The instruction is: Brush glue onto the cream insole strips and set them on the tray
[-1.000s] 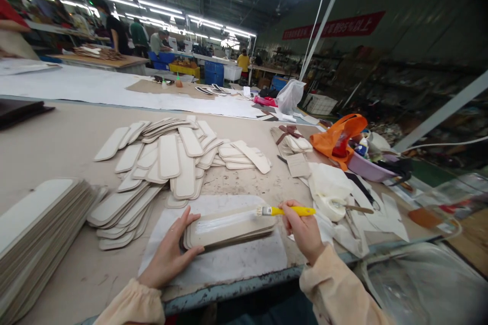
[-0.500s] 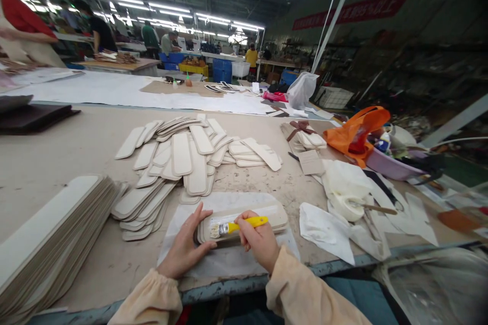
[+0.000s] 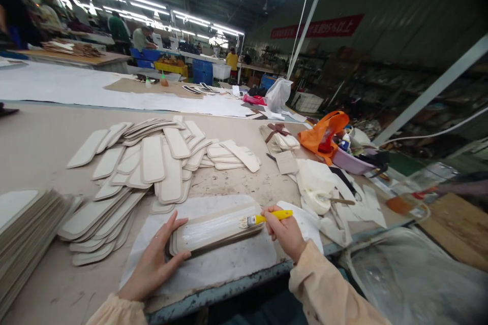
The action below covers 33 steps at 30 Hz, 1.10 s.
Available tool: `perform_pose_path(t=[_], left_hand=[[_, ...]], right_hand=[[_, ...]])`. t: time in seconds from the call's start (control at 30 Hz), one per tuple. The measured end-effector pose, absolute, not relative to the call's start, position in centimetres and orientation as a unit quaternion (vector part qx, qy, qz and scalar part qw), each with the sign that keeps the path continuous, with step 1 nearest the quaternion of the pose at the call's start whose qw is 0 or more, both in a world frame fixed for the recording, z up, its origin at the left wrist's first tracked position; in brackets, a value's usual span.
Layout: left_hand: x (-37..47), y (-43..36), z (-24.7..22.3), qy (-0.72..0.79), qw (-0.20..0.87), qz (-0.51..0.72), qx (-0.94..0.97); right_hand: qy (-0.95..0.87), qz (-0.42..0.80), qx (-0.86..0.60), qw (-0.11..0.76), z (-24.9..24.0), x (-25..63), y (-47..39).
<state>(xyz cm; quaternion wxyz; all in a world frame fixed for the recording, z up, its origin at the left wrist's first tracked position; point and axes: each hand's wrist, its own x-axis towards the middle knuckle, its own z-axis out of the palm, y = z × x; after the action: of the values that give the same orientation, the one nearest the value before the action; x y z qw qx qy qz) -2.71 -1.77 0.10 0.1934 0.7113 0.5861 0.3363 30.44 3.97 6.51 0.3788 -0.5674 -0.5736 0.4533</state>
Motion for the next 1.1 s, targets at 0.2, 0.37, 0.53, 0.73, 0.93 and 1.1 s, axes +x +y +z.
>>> perform_pose_path(t=[0.2,0.37,0.53,0.73,0.93,1.1], left_hand=[[-2.8,-1.7,0.1,0.585,0.174,0.336,0.717],[-2.7,-1.7,0.0,0.581,0.164,0.347,0.718],[-2.7,-1.8,0.0,0.585,0.164,0.342,0.717],[-2.8,-1.7,-0.3,0.576,0.170,0.348,0.720],[-2.7,-1.7,-0.1,0.568,0.187,0.365,0.713],[-2.8,-1.7,-0.1,0.583,0.181,0.348,0.712]], right_hand=[[-0.617,0.364,-0.596,0.362,6.7,32.9,4.5],[-0.724,0.183,-0.562,0.354,9.2,32.2,3.4],[-0.826,0.035,-0.513,0.230,8.8,28.5,1.6],[-0.888,0.033,-0.437,0.140,6.9,21.8,-1.3],[-0.824,0.299,-0.357,0.322,9.2,18.0,-2.5],[-0.646,0.489,-0.459,0.364,7.7,20.0,-0.7]])
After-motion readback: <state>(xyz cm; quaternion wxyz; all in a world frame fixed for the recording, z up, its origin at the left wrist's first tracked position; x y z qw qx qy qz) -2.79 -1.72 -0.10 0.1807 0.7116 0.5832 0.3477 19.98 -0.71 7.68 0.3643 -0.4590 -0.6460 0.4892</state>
